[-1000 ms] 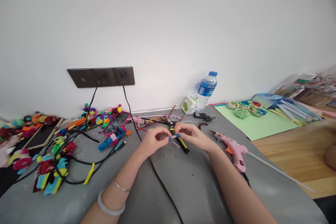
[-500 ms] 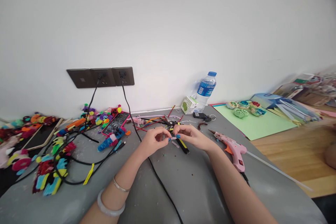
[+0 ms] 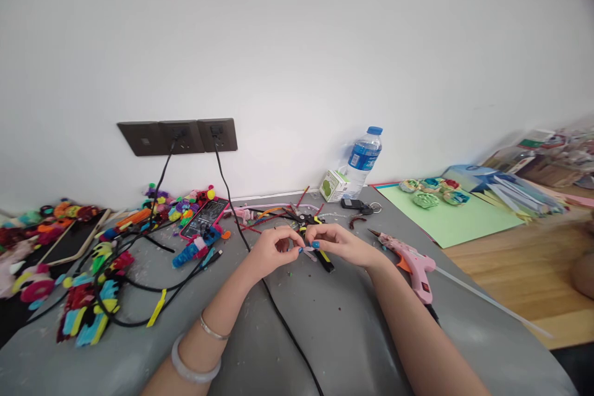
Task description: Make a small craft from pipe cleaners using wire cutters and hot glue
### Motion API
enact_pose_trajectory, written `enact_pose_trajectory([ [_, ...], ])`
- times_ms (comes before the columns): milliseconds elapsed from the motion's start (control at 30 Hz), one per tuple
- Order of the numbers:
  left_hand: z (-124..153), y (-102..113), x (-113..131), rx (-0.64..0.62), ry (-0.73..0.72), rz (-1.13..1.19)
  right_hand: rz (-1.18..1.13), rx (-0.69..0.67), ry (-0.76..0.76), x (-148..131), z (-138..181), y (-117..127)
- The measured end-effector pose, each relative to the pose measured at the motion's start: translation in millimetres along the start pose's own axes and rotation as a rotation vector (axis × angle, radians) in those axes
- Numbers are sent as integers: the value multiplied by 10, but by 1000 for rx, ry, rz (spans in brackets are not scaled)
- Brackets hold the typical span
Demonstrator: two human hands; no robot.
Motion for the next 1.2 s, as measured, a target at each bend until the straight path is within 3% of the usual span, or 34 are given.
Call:
enact_pose_trajectory([
  [600, -11, 16, -4, 43, -23, 4, 35, 106, 0, 18, -12, 54],
  [867, -11, 89, -1, 170, -46, -47, 68, 282, 75, 4, -11, 197],
  [1200, -5, 87, 18, 185, -95, -86, 87, 253, 73, -1, -15, 165],
])
Point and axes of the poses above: each hand's wrist, its own z-axis away from the middle knuckle, its own y-axis out of the back of the hand, x = y × z, the point moved 7 cm from there along -z, towards the middle knuckle, and after that the axes turned 9 degrees about y, right-handed, at the moved point
